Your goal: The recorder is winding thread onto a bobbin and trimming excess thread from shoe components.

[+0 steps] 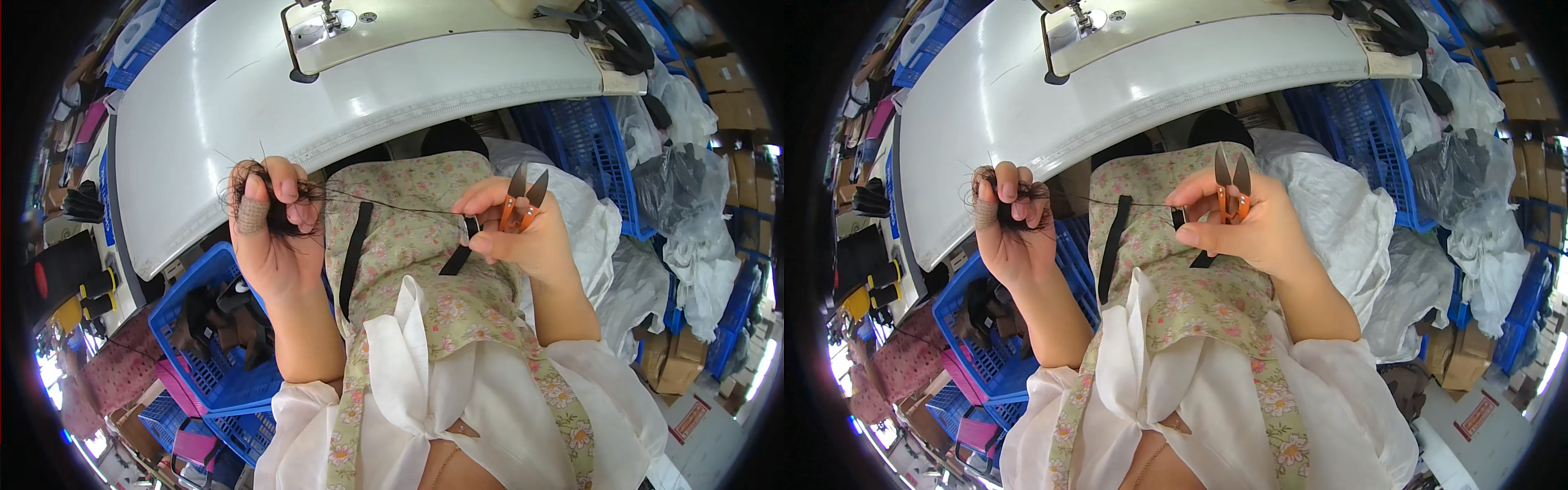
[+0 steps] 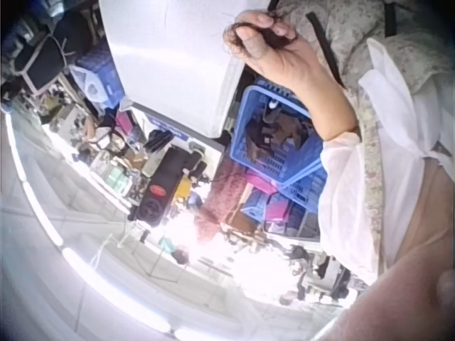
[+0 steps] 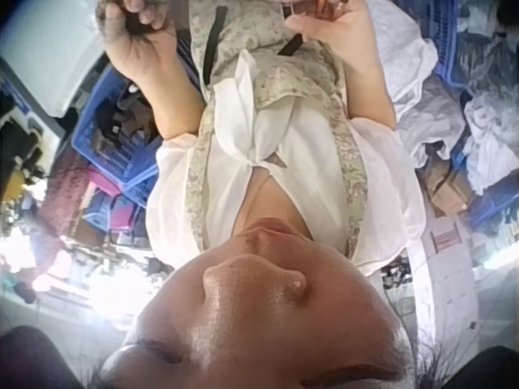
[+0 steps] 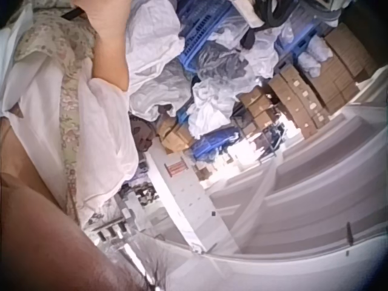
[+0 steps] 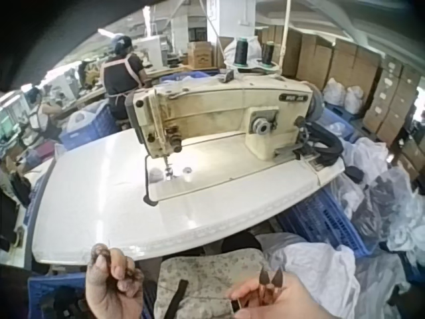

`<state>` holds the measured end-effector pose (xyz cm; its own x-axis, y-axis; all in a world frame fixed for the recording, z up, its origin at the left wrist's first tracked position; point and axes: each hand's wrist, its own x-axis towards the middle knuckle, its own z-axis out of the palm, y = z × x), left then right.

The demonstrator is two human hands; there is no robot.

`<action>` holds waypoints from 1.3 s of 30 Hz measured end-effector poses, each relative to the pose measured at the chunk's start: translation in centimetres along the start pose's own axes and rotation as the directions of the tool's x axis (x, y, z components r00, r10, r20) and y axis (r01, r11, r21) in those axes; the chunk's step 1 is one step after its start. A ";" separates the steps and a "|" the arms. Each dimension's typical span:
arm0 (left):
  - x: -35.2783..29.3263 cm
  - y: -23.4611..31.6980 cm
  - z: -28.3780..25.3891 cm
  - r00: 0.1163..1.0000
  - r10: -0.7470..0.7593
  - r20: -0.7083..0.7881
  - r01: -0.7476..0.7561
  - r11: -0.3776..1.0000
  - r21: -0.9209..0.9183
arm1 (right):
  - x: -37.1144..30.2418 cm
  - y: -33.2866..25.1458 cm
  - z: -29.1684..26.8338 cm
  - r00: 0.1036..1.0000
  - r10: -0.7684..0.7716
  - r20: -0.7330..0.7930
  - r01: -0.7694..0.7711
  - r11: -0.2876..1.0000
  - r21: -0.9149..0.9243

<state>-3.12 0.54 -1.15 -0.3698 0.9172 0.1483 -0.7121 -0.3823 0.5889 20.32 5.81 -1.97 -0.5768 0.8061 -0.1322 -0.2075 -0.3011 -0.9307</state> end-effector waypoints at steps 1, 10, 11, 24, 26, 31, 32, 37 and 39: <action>0.0 0.0 -0.1 0.999 0.008 -0.033 -0.006 0.999 0.053 | 0.0 0.1 -0.1 1.000 0.000 -0.002 0.000 1.000 0.001; 0.0 0.1 0.7 0.961 0.244 0.132 -0.277 0.824 0.495 | 0.2 -0.6 0.6 0.999 -0.012 -0.032 -0.006 0.856 -0.516; 0.1 0.0 0.8 0.958 0.238 0.162 -0.287 0.836 0.468 | 0.3 -0.5 0.8 1.000 -0.015 -0.002 0.012 0.851 -0.525; 1.0 -0.9 1.1 0.987 -0.146 -0.072 0.163 0.896 0.413 | 0.1 -1.7 -0.1 0.989 -0.024 0.148 0.094 0.867 -0.489; 0.2 -1.4 1.9 0.983 -0.181 -0.014 0.122 0.599 0.791 | 0.3 -1.8 -0.3 0.977 -0.105 0.186 0.183 0.860 -0.477; 0.2 -1.6 2.9 0.863 -0.472 0.178 -0.004 0.346 0.938 | 0.9 -1.5 -0.9 0.920 -0.299 0.254 0.385 0.812 -0.438; 0.3 -1.6 3.2 0.812 -0.571 0.121 0.060 0.288 0.956 | 1.0 -1.4 -1.1 0.910 -0.326 0.255 0.409 0.807 -0.427; 0.0 -2.4 3.2 0.782 -0.618 0.076 0.248 0.420 0.873 | 0.7 -2.0 -0.4 0.944 -0.255 0.208 0.320 0.855 -0.407; 0.0 -2.6 3.4 0.771 -0.628 0.105 0.273 0.476 0.836 | 0.7 -2.0 -0.2 0.960 -0.222 0.171 0.276 0.851 -0.446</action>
<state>0.73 1.92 0.02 0.2247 0.9592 -0.1715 0.0587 0.1623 0.9850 20.55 7.09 -0.24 -0.6427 0.7536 0.1381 0.0167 0.1939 -0.9809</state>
